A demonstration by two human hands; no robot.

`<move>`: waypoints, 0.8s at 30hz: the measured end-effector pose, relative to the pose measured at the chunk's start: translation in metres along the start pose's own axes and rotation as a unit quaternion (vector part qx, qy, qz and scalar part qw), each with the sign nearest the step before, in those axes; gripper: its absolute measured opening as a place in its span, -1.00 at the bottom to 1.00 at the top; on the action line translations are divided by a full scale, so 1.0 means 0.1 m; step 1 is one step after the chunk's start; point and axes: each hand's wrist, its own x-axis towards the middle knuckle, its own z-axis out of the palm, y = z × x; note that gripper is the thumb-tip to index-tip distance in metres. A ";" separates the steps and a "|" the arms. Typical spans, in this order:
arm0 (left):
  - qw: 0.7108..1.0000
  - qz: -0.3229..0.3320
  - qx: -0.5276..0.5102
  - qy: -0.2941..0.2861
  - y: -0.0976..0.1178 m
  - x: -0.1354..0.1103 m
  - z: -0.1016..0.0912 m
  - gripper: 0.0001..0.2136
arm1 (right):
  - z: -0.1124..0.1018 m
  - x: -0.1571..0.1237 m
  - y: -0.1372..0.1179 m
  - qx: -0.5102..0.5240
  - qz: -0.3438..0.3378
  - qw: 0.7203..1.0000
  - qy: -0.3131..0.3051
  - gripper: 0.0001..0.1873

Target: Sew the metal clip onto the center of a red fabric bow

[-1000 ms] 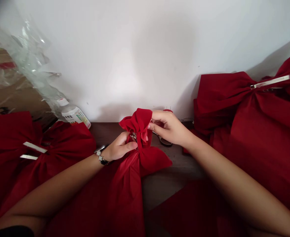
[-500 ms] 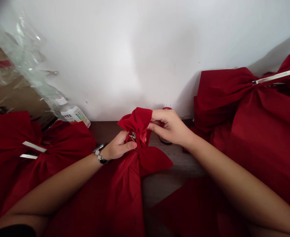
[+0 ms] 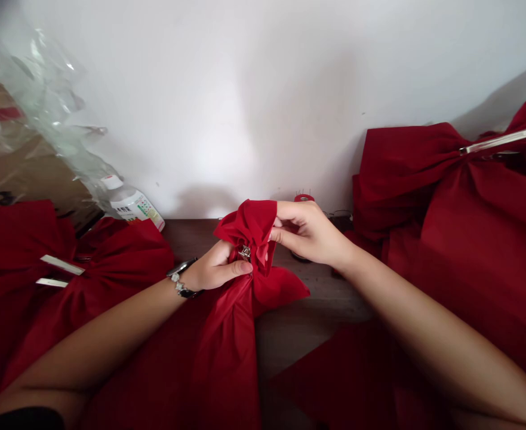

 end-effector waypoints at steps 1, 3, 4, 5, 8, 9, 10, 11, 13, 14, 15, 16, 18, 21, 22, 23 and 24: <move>1.000 0.004 0.003 0.002 0.00 0.00 0.00 -0.55 | 0.00 0.00 -0.01 -0.011 -0.003 1.000 -0.001 -0.87; 1.000 0.009 0.011 0.006 0.01 0.01 0.00 -0.56 | -0.01 0.00 -0.04 -0.051 -0.010 0.999 -0.001 -0.87; 1.000 0.011 0.017 0.008 0.01 0.01 0.00 -0.57 | -0.02 0.00 -0.06 -0.073 -0.013 0.997 -0.001 -0.87; 1.000 0.013 0.023 0.009 0.02 0.01 0.00 -0.58 | -0.02 0.00 -0.07 -0.092 -0.017 0.996 -0.002 -0.87; 0.999 0.019 0.039 0.013 0.03 0.02 -0.01 -0.60 | -0.04 0.00 -0.11 -0.122 -0.022 0.992 -0.014 -0.87; 0.999 0.021 0.043 0.016 0.03 0.03 -0.01 -0.60 | -0.05 0.00 -0.11 -0.125 -0.019 0.992 -0.023 -0.88; 0.998 0.024 0.045 0.022 0.03 0.03 -0.01 -0.60 | -0.06 0.00 -0.11 -0.126 -0.014 0.991 -0.033 -0.88; 0.998 0.027 0.047 0.029 0.03 0.03 -0.01 -0.60 | -0.07 0.00 -0.11 -0.126 -0.007 0.991 -0.042 -0.88; 0.997 0.034 0.051 0.049 0.03 0.04 0.00 -0.61 | -0.09 0.01 -0.09 -0.120 0.005 0.991 -0.054 -0.87; 0.996 0.038 0.054 0.056 0.02 0.04 0.00 -0.63 | -0.10 0.01 -0.08 -0.117 0.008 0.991 -0.058 -0.87; 0.995 0.042 0.060 0.062 0.02 0.04 0.00 -0.64 | -0.11 0.01 -0.06 -0.114 0.009 0.992 -0.060 -0.87; 0.995 0.045 0.066 0.065 0.01 0.04 0.00 -0.66 | -0.11 0.01 -0.05 -0.112 0.009 0.992 -0.061 -0.88; 0.993 0.054 0.082 0.068 0.00 0.03 0.00 -0.71 | -0.11 0.00 -0.03 -0.110 0.008 0.992 -0.063 -0.88; 0.991 0.064 0.099 0.069 0.00 0.03 0.01 -0.78 | -0.11 0.00 -0.03 -0.115 0.007 0.991 -0.064 -0.88; 0.990 0.065 0.102 0.067 0.01 0.03 0.01 -0.80 | -0.10 0.00 -0.03 -0.119 0.007 0.991 -0.062 -0.88; 0.990 0.064 0.103 0.066 0.01 0.03 0.01 -0.80 | -0.10 -0.01 -0.04 -0.124 0.007 0.991 -0.058 -0.89; 0.991 0.062 0.103 0.065 0.02 0.03 0.01 -0.80 | -0.10 -0.01 -0.05 -0.128 0.006 0.990 -0.055 -0.89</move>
